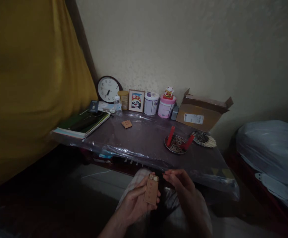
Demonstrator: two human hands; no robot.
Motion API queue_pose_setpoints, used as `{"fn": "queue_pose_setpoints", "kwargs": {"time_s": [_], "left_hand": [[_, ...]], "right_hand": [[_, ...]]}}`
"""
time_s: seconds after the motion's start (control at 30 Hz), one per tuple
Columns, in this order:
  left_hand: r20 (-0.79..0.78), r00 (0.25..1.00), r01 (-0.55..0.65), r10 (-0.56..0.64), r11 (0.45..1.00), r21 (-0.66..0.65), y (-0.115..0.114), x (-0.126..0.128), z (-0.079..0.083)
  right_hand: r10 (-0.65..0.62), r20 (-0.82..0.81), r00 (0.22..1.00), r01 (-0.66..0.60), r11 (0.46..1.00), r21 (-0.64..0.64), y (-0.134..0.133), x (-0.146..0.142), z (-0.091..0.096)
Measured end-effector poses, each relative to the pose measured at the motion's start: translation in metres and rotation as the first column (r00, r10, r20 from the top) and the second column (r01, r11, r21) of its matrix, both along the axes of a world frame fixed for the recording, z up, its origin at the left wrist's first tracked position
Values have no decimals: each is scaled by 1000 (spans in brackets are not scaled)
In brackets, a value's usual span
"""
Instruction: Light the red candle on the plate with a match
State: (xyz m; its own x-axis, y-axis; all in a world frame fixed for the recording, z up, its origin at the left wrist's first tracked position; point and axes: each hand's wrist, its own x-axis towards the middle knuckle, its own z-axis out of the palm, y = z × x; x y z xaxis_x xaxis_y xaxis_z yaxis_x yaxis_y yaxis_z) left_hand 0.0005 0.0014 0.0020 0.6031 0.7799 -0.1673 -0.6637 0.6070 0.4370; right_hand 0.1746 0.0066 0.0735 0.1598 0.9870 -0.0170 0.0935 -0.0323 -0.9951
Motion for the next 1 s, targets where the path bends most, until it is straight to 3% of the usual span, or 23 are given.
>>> {"fn": "queue_pose_setpoints", "kwargs": {"time_s": [0.13,0.23,0.37,0.6,1.0], "left_hand": [[-17,1000,-17,17,1000,12,1,0,1],[-8,1000,-23,23,999,25,1,0,4],[25,999,-44,43,999,29,1,1,10],[43,997,-70,70,997,12,-1,3,11],[26,998,-58,56,996,64,-1,3,13]], "right_hand": [[112,237,965,-139,985,99,-7,-2,-6],[164,243,956,-214,957,194,-9,-1,-27],[225,227,948,-277,933,231,-14,-2,-45],[230,330,915,-320,914,249,-24,-6,-40],[317,358,878,-391,908,153,-28,-7,-39]]}}
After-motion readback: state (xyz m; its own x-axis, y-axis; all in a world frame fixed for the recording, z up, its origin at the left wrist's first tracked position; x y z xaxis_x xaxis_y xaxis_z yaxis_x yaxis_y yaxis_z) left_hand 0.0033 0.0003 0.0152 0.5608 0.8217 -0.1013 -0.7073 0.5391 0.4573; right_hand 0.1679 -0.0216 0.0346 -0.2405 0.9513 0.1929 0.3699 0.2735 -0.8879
